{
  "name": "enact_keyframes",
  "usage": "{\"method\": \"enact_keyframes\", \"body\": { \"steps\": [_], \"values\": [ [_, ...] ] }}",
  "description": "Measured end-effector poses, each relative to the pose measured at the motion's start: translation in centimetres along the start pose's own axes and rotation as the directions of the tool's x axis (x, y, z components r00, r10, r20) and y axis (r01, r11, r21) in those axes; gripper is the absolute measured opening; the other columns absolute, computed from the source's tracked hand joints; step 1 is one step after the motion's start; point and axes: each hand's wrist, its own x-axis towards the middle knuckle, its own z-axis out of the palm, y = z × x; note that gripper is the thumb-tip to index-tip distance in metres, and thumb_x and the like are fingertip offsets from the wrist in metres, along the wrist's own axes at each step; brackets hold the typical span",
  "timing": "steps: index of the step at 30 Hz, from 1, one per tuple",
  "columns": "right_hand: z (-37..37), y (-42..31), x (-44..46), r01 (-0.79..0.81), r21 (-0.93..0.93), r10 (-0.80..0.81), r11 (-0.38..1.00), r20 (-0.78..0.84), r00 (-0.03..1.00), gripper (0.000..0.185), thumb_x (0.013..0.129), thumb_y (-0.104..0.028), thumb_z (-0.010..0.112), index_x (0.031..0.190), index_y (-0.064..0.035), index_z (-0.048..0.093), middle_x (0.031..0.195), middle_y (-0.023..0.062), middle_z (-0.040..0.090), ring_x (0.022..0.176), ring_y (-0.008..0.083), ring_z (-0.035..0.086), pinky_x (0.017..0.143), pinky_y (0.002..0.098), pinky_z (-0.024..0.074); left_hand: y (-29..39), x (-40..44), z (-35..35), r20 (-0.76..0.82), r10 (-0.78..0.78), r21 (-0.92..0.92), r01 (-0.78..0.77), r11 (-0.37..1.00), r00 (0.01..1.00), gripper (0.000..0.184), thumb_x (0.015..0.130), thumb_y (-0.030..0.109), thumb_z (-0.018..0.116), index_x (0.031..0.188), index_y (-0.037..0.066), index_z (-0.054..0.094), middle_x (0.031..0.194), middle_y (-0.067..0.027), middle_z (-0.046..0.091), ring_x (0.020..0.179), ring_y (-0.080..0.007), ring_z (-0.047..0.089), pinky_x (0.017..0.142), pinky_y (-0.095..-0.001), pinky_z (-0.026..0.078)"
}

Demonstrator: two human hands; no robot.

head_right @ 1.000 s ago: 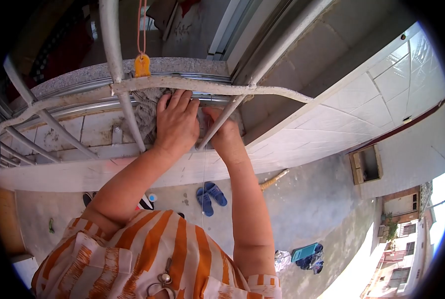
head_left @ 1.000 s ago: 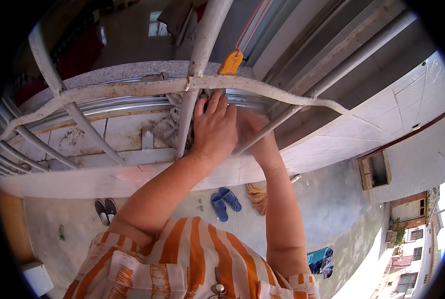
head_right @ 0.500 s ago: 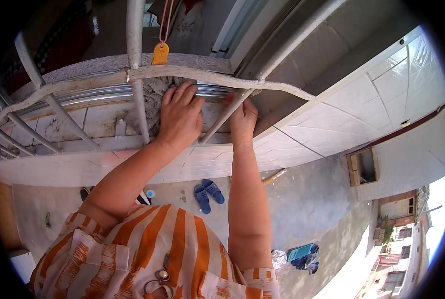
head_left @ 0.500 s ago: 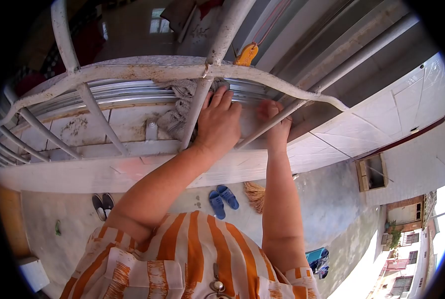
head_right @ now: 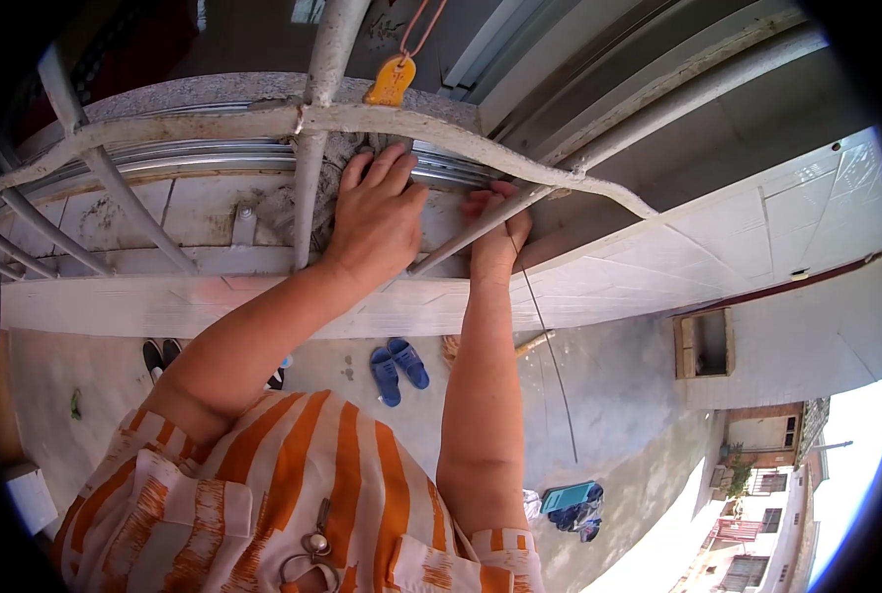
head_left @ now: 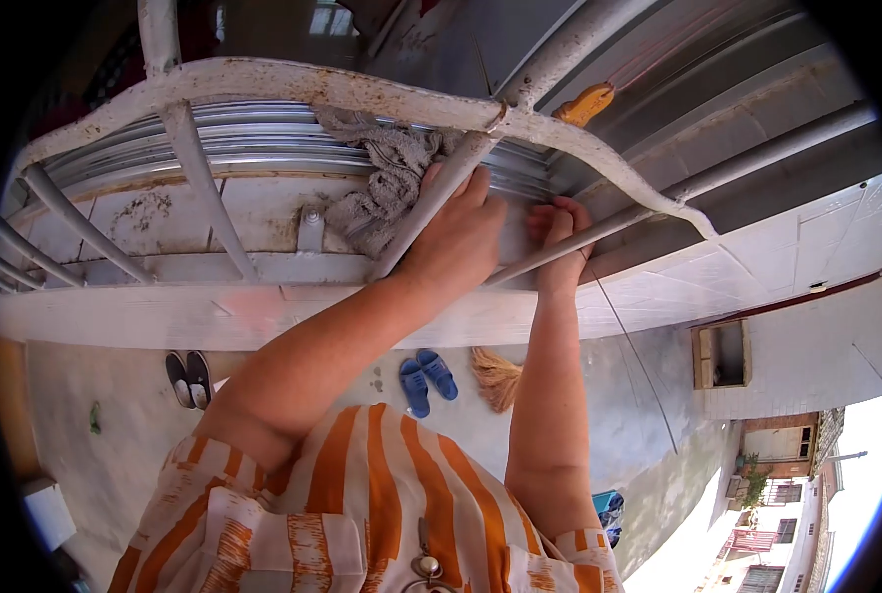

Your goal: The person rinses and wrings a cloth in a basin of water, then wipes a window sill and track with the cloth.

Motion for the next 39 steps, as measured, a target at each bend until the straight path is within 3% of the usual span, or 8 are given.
{"method": "enact_keyframes", "body": {
  "steps": [8,20,21,23,26,32,35,39],
  "values": [
    [0.8,-1.3,0.0,-0.111,0.022,0.110,0.994,0.041,0.993,0.022,0.086,-0.010,0.037,0.090,0.0010,0.056,0.070,0.0109,0.061,0.052,0.0134,0.054,0.046,0.0230,0.0421,0.3,0.0,0.0,0.004,-0.010,-0.008,0.010,1.000,1.000,0.015,0.068,0.010,0.059,0.079,0.003,0.065,0.109,-0.0175,0.057,0.117,-0.0291,0.045,0.099,-0.0473,0.027],
    [3.0,-3.1,0.0,-0.280,0.016,0.272,0.960,0.176,0.946,0.024,0.088,-0.010,0.037,0.089,0.0029,0.057,0.068,0.0099,0.061,0.055,0.0138,0.056,0.049,0.0228,0.0431,0.2,0.0,0.0,-0.012,0.001,-0.011,-0.001,1.000,1.000,0.014,0.068,0.010,0.060,0.079,0.004,0.065,0.109,-0.0170,0.057,0.118,-0.0288,0.045,0.099,-0.0472,0.027],
    [2.9,-2.5,-0.2,-0.278,0.019,0.271,0.960,0.175,0.947,0.024,0.088,-0.010,0.037,0.089,0.0029,0.057,0.068,0.0099,0.061,0.055,0.0138,0.056,0.049,0.0228,0.0431,0.3,0.0,-0.1,0.015,-0.014,-0.021,0.015,1.000,1.000,0.014,0.067,0.010,0.060,0.079,0.004,0.064,0.110,-0.0169,0.057,0.118,-0.0288,0.045,0.100,-0.0472,0.026],
    [2.7,-1.3,-0.6,-0.139,0.121,0.102,0.983,0.273,0.957,0.022,0.088,-0.009,0.039,0.091,0.0015,0.058,0.069,0.0082,0.061,0.058,0.0125,0.056,0.053,0.0228,0.0443,0.3,0.3,-0.4,0.035,-0.008,-0.026,0.009,1.000,0.999,0.015,0.067,0.009,0.060,0.080,0.004,0.064,0.110,-0.0169,0.057,0.118,-0.0287,0.045,0.100,-0.0471,0.026],
    [2.1,-1.3,-1.7,0.047,0.061,-0.058,0.997,0.183,0.981,0.020,0.088,-0.008,0.041,0.092,0.0004,0.058,0.070,0.0070,0.060,0.060,0.0113,0.055,0.056,0.0226,0.0447,0.2,0.2,-0.1,0.029,0.008,0.014,-0.009,1.000,1.000,0.017,0.066,0.009,0.061,0.083,0.004,0.063,0.112,-0.0169,0.056,0.119,-0.0287,0.044,0.101,-0.0469,0.026],
    [-0.5,0.0,-2.0,0.050,0.087,-0.064,0.995,0.159,0.985,0.020,0.093,-0.013,0.044,0.100,0.0007,0.056,0.079,0.0040,0.059,0.066,0.0091,0.055,0.059,0.0219,0.0441,0.2,0.3,0.0,-0.067,0.021,0.033,-0.019,0.999,0.998,0.027,0.065,0.008,0.059,0.092,0.003,0.061,0.118,-0.0175,0.052,0.120,-0.0303,0.042,0.100,-0.0466,0.027],
    [-0.5,-0.1,-2.0,0.015,0.217,-0.052,0.976,0.168,0.984,0.020,0.094,-0.015,0.044,0.105,-0.0009,0.054,0.079,0.0037,0.059,0.068,0.0092,0.055,0.061,0.0215,0.0438,0.4,0.4,-0.3,-0.085,0.021,0.115,-0.011,0.993,0.996,0.030,0.068,0.012,0.059,0.097,0.004,0.061,0.120,-0.0185,0.050,0.120,-0.0322,0.042,0.101,-0.0475,0.025],
    [-0.1,-0.6,-1.6,0.013,0.200,-0.051,0.980,0.185,0.981,0.021,0.094,-0.009,0.040,0.110,0.0031,0.047,0.080,0.0081,0.061,0.065,0.0101,0.057,0.057,0.0207,0.0437,0.5,0.6,0.0,-0.110,0.007,0.212,0.017,0.977,0.994,0.035,0.071,0.015,0.059,0.104,0.004,0.060,0.119,-0.0207,0.050,0.119,-0.0345,0.041,0.102,-0.0485,0.023]
  ]
}}
